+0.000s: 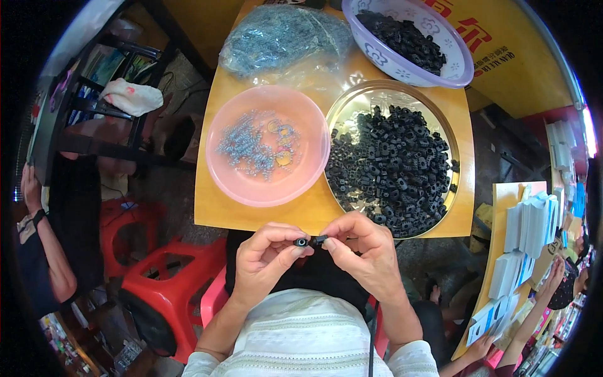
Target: The person assembles small black plastic components with metallic pieces by hand.
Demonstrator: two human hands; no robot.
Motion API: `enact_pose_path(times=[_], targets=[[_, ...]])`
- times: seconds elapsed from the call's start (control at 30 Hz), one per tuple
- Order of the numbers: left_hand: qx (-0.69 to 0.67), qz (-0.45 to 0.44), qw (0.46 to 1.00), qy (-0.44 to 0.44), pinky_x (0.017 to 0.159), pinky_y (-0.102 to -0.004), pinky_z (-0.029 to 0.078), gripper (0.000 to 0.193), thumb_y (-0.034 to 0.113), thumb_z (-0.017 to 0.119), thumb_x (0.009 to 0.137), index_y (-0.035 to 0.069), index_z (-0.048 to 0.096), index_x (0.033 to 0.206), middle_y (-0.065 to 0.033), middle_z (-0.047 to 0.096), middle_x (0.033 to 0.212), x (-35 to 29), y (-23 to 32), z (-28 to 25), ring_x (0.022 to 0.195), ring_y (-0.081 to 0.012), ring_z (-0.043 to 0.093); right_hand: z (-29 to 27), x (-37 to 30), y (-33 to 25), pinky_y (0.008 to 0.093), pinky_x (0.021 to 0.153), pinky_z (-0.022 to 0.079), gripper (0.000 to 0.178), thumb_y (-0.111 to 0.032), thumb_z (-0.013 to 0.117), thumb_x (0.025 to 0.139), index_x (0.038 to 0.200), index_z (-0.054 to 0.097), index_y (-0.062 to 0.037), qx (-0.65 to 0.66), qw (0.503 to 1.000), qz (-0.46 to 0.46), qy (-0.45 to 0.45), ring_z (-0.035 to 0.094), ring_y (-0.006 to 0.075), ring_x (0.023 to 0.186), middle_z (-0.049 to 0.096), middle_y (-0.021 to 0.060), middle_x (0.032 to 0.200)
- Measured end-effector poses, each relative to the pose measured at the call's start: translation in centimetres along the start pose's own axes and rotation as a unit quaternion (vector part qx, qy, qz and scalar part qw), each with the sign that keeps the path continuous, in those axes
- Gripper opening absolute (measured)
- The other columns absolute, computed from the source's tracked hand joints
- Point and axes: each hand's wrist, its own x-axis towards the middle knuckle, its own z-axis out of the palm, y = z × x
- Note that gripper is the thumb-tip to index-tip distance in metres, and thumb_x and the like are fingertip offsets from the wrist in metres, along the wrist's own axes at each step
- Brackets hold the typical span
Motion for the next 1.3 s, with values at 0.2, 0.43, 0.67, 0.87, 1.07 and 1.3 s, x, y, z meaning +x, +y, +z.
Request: enact_pose_path(times=[0.2, 0.43, 0.67, 0.87, 1.07, 1.3], targets=[[0.036, -0.001, 0.999, -0.005, 0.078, -0.0261, 0.055, 0.022, -0.008, 0.062, 0.088, -0.005, 0.061, 0.11, -0.0125, 0.061, 0.107, -0.2, -0.1, -0.1, 0.093, -0.0175, 0.066, 0.2, 0.3, -1.6, 0.0242, 0.052, 0.046, 0.013, -0.005, 0.067, 0.084, 0.094, 0.061, 0.0, -0.161, 0.984, -0.059, -0.049, 0.057, 0.0097, 0.06, 0.061, 0.0053, 0.077], [0.166, -0.007, 0.986, -0.021, 0.067, -0.0221, 0.049, 0.02, -0.001, 0.067, 0.087, 0.0, 0.067, 0.107, -0.0085, 0.065, 0.099, -0.4, 0.6, -0.4, 0.084, -0.012, 0.063, 0.0, 0.4, -2.8, 0.022, 0.051, 0.048, 0.011, -0.002, 0.068, 0.082, 0.091, 0.063, 0.0015, -0.232, 0.968, -0.058, -0.076, 0.061, 0.009, 0.061, 0.062, 0.0057, 0.077], [0.154, -0.012, 0.988, -0.013, 0.065, -0.0217, 0.047, 0.021, 0.001, 0.068, 0.086, 0.001, 0.067, 0.107, -0.0074, 0.065, 0.098, -0.5, 0.8, -0.5, 0.081, -0.0109, 0.061, 0.7, 0.3, -2.8, 0.0223, 0.052, 0.05, 0.012, 0.0, 0.067, 0.083, 0.093, 0.062, 0.0022, -0.184, 0.98, -0.06, -0.055, 0.062, 0.0082, 0.062, 0.063, 0.0069, 0.08], [0.088, -0.023, 0.996, 0.002, 0.069, -0.0227, 0.051, 0.02, -0.001, 0.065, 0.088, -0.003, 0.065, 0.108, -0.0088, 0.062, 0.099, -0.4, 0.4, -0.5, 0.084, -0.0122, 0.062, 1.1, 0.3, -1.8, 0.025, 0.059, 0.055, 0.013, -0.001, 0.064, 0.086, 0.098, 0.06, 0.0033, -0.142, 0.988, -0.03, -0.042, 0.065, 0.0114, 0.071, 0.063, 0.009, 0.082], [0.125, -0.027, 0.992, -0.004, 0.071, -0.0235, 0.052, 0.02, -0.003, 0.064, 0.089, -0.004, 0.065, 0.109, -0.0099, 0.061, 0.101, -0.2, 0.4, -0.8, 0.084, -0.0131, 0.063, 1.7, 0.4, -0.7, 0.0249, 0.061, 0.055, 0.014, 0.0, 0.064, 0.086, 0.099, 0.06, 0.0035, -0.113, 0.992, -0.042, -0.023, 0.066, 0.0121, 0.073, 0.064, 0.0093, 0.085], [0.122, -0.004, 0.992, 0.008, 0.067, -0.0224, 0.051, 0.02, -0.002, 0.064, 0.089, -0.003, 0.065, 0.109, -0.0096, 0.061, 0.101, -0.3, 0.1, -1.0, 0.081, -0.0126, 0.063, 0.8, 1.0, -1.3, 0.0253, 0.061, 0.053, 0.013, -0.003, 0.065, 0.087, 0.098, 0.062, 0.0029, -0.118, 0.99, -0.059, -0.056, 0.066, 0.0135, 0.076, 0.062, 0.0085, 0.088]])
